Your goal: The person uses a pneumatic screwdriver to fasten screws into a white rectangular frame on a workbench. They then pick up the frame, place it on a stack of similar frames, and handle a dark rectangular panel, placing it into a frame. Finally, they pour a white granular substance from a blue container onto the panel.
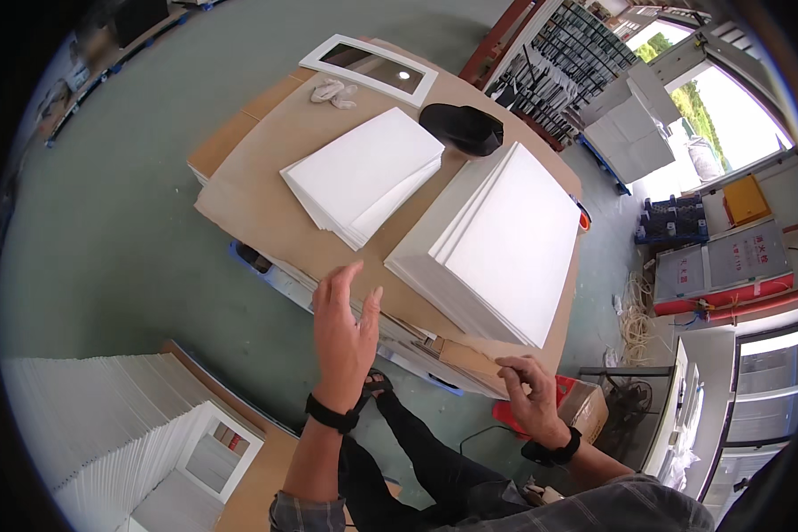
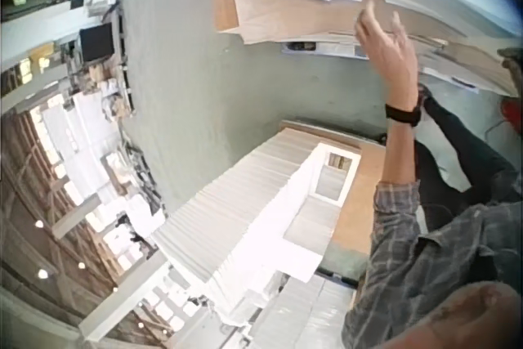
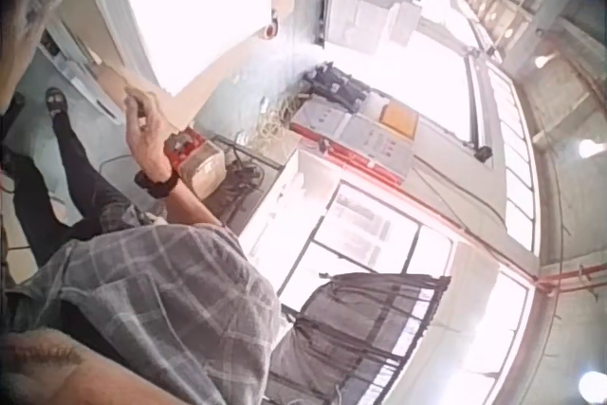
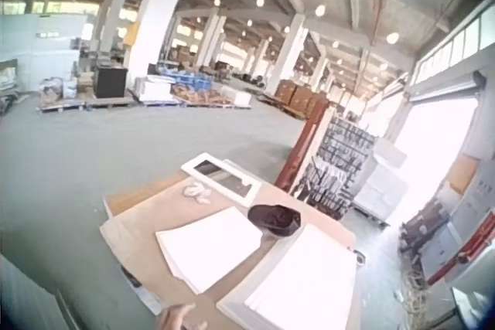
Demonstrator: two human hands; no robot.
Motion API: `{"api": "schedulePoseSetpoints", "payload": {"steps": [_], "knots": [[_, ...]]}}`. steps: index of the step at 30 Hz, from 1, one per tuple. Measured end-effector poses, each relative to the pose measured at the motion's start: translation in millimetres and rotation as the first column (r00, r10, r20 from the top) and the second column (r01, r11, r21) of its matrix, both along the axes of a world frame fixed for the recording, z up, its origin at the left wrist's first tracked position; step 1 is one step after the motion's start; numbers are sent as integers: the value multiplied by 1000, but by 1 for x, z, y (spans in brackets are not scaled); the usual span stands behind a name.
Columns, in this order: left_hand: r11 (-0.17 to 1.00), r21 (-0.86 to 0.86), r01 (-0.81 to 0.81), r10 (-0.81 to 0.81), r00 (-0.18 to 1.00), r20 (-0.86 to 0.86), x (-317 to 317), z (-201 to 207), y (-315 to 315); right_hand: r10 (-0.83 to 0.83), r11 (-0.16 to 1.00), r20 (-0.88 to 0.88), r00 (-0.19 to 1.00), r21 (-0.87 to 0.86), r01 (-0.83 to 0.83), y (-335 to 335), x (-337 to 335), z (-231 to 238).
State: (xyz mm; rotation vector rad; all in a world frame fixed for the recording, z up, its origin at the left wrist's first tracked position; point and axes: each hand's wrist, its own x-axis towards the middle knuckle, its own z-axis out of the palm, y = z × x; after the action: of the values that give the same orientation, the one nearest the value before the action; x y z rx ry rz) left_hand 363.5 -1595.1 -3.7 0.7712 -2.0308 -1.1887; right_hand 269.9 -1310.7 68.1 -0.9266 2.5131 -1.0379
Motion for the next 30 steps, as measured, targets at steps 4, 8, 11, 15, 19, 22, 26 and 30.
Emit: {"api": "schedulePoseSetpoints", "payload": {"steps": [4,8,11,15,19,22,26,30], "knots": [[925,-357,-133,226,946,234,-72,-17,-72,-245,967,-150,958,-114,229,35,-67,19],[904,-409,126,110,856,506,-104,-49,-108,-215,966,134,967,-117,231,55,-76,19],[901,-391,188,82,812,578,-112,-74,-116,-136,985,173,976,-80,151,55,-72,15],[906,-362,218,24,828,560,-122,-71,-110,-45,999,309,950,1,47,58,-65,5],[901,-376,216,17,848,529,-120,-62,-116,91,996,340,936,-50,-79,48,-63,-6],[864,-499,63,138,924,356,-109,-49,-126,121,993,369,922,-49,-111,38,-58,-11],[785,-554,-278,380,922,75,-59,13,-136,194,981,375,907,-84,-175,9,-49,-10],[788,-446,-425,485,874,22,62,36,-116,282,956,197,939,-145,-257,-41,-41,-4]]}}
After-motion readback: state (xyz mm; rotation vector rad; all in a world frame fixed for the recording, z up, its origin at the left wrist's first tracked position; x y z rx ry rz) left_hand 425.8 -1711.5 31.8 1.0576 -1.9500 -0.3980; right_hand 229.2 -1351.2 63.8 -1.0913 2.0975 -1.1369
